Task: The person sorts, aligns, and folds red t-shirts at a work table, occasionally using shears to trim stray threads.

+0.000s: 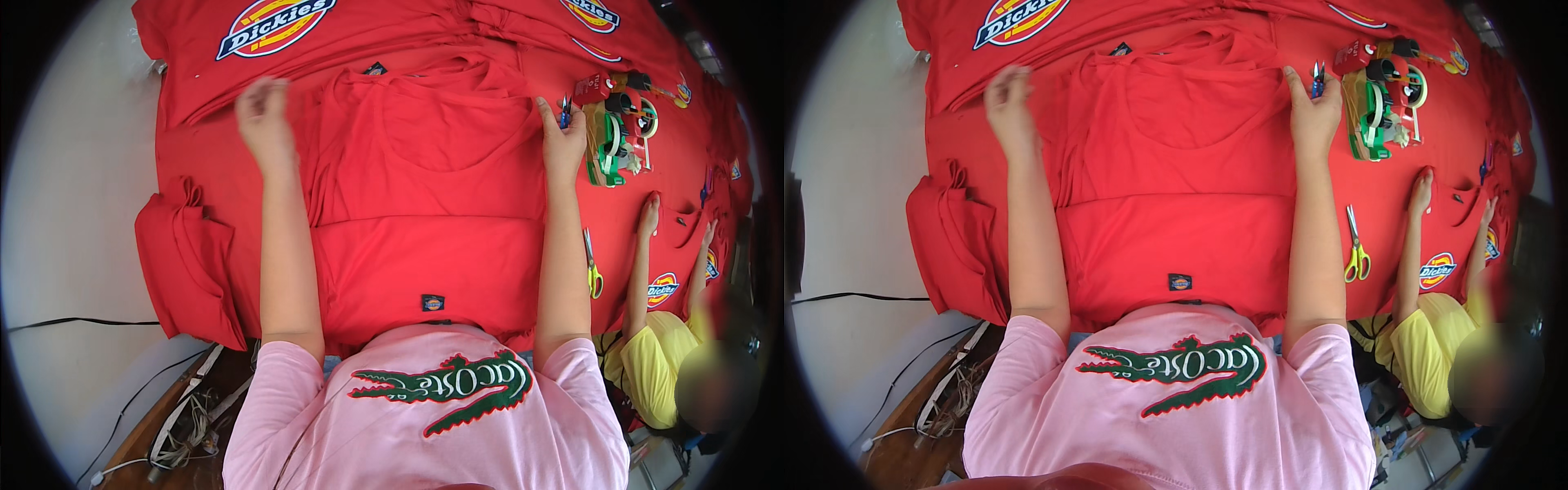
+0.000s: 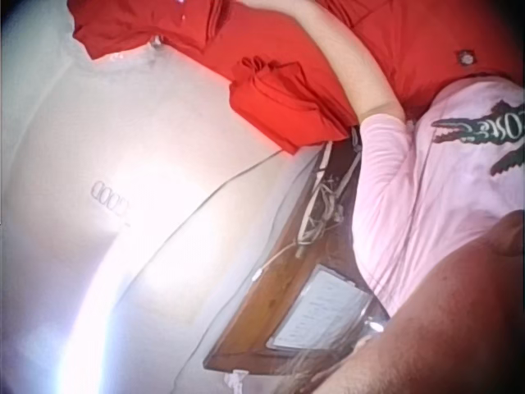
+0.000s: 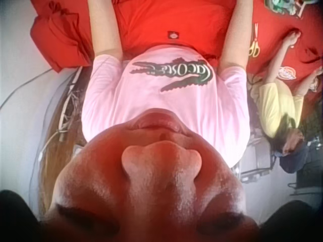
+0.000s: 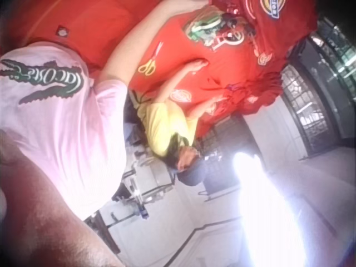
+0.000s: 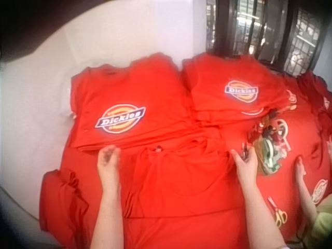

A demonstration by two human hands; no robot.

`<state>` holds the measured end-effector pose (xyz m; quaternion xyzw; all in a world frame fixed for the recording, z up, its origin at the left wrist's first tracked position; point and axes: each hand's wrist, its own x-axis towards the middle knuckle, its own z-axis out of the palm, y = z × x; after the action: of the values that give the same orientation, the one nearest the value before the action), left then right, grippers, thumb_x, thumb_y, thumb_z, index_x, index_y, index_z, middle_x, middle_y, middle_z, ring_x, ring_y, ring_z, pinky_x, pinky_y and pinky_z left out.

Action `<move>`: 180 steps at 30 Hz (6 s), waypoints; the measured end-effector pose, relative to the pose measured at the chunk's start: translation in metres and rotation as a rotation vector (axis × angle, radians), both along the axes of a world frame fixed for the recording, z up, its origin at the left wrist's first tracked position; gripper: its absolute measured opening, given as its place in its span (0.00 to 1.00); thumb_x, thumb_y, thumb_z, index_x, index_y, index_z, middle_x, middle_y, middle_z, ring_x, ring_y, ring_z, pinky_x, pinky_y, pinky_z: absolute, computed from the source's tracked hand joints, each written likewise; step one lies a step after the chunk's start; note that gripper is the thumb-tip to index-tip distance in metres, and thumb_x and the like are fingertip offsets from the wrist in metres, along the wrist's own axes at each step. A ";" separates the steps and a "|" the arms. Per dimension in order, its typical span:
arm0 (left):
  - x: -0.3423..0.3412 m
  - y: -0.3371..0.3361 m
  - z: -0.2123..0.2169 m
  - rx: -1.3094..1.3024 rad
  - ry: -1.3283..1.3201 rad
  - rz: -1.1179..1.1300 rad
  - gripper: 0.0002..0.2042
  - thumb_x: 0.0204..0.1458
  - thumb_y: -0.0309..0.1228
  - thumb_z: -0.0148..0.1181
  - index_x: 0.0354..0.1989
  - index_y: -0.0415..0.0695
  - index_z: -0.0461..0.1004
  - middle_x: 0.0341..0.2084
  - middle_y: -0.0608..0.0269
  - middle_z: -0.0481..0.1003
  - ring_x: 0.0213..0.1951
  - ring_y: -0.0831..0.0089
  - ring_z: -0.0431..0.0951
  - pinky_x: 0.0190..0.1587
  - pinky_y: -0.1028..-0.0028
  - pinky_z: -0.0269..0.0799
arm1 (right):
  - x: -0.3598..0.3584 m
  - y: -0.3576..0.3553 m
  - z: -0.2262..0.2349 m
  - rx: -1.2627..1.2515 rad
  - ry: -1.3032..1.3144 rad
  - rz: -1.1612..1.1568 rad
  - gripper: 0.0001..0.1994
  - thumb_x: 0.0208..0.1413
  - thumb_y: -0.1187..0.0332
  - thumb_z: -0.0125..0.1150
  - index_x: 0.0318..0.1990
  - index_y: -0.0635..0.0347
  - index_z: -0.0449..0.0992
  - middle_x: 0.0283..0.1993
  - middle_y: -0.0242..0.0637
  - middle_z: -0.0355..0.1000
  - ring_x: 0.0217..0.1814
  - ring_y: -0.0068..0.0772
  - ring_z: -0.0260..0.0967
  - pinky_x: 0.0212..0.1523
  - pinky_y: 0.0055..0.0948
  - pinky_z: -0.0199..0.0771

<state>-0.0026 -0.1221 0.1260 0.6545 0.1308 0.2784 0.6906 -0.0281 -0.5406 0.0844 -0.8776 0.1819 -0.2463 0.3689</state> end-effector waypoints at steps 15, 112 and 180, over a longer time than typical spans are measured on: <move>-0.027 -0.032 0.008 -0.069 0.222 -0.410 0.11 0.63 0.26 0.59 0.27 0.47 0.68 0.23 0.79 0.63 0.27 0.86 0.58 0.31 0.78 0.59 | -0.032 -0.028 0.073 0.535 0.132 0.119 0.12 0.62 0.62 0.65 0.42 0.63 0.83 0.30 0.23 0.73 0.31 0.15 0.65 0.33 0.24 0.66; -0.088 -0.054 -0.035 1.260 -0.104 -0.321 0.19 0.51 0.33 0.71 0.52 0.44 0.80 0.44 0.54 0.80 0.49 0.50 0.79 0.57 0.60 0.74 | -0.007 0.000 -0.016 -0.077 0.123 0.426 0.23 0.52 0.64 0.73 0.56 0.57 0.82 0.51 0.46 0.81 0.51 0.45 0.79 0.56 0.38 0.76; -0.371 0.032 0.017 0.787 0.166 -0.488 0.06 0.57 0.22 0.60 0.39 0.42 0.82 0.46 0.59 0.81 0.54 0.58 0.79 0.58 0.62 0.71 | -0.344 0.003 0.088 -0.112 0.462 0.279 0.10 0.62 0.64 0.70 0.43 0.62 0.82 0.26 0.31 0.73 0.29 0.20 0.69 0.31 0.26 0.68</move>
<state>-0.3735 -0.0905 0.1431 0.8983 -0.0874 0.0831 0.4224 -0.3716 -0.5378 0.1729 -0.9461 0.1245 0.0039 0.2988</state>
